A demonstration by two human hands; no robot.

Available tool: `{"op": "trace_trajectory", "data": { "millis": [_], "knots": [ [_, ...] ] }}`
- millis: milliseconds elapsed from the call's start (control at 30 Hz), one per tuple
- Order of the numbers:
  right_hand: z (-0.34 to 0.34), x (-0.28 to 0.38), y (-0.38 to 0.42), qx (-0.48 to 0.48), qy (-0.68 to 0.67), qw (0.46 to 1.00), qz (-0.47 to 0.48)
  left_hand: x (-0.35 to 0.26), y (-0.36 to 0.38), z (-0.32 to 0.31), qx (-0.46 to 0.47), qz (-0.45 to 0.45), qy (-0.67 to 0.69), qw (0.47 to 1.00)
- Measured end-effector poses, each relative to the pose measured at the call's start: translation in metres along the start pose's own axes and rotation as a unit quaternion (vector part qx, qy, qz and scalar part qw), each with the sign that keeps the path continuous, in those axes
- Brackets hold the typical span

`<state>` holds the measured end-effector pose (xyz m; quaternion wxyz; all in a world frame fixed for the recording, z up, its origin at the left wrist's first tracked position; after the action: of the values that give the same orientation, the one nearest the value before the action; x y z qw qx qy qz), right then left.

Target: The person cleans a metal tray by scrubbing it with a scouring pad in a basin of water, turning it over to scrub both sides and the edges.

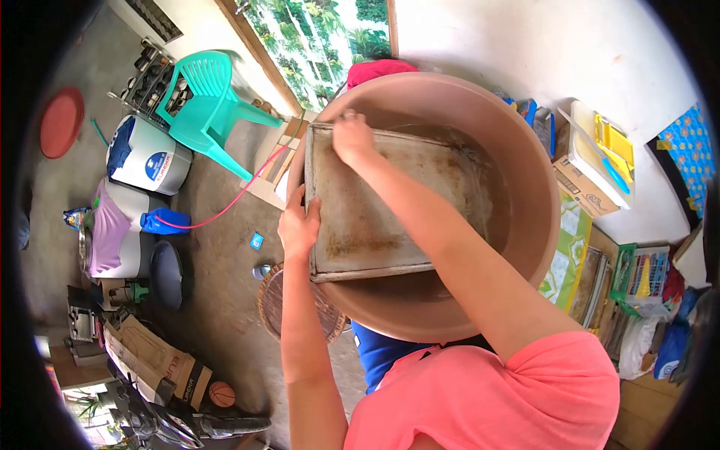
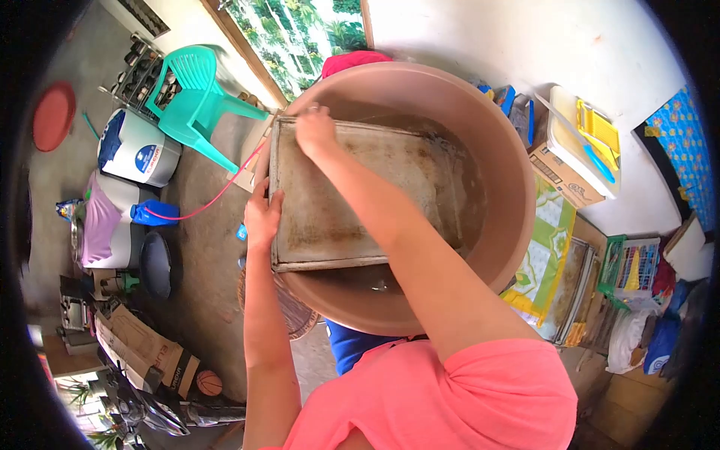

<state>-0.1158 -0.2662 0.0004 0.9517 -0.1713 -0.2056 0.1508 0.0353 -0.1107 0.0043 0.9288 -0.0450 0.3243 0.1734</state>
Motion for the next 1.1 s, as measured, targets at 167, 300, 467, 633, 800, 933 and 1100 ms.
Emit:
{"op": "trace_trajectory", "data": {
  "millis": [167,300,467,633,800,933,1100],
  "knots": [
    [0.013,0.054,0.024,-0.081,-0.052,0.987,0.128,-0.003,-0.001,0.0,0.015,0.007,0.009,1.0],
    [0.033,0.077,0.093,-0.094,-0.101,0.968,0.208,0.002,-0.005,0.0,-0.026,-0.034,0.023,0.999],
    [0.062,0.1,0.179,-0.028,-0.142,0.952,0.27,0.003,-0.005,0.001,-0.017,-0.015,0.049,0.999],
    [0.085,0.11,0.236,0.027,-0.199,0.913,0.356,0.007,-0.01,-0.003,-0.013,-0.024,0.072,0.997],
    [0.099,0.0,0.29,0.183,-0.061,0.899,0.393,0.001,-0.005,-0.002,-0.015,-0.035,0.088,0.995],
    [0.083,0.013,0.287,0.208,-0.064,0.916,0.338,0.001,-0.008,-0.002,-0.01,-0.037,0.099,0.994],
    [0.079,0.078,0.246,0.034,-0.136,0.939,0.315,0.004,-0.012,-0.001,-0.025,-0.076,0.108,0.991]
  ]
}}
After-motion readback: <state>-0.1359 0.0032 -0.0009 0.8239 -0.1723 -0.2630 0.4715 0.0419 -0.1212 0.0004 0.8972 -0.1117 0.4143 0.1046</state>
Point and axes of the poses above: each hand's wrist, its own y-axis away from the middle knuckle, its own z-axis out of the back of the hand, x = y × z, the point moved 6 cm from there along -y, towards the middle knuckle, and after that the axes turned 9 degrees about z, right-handed, at the moved point
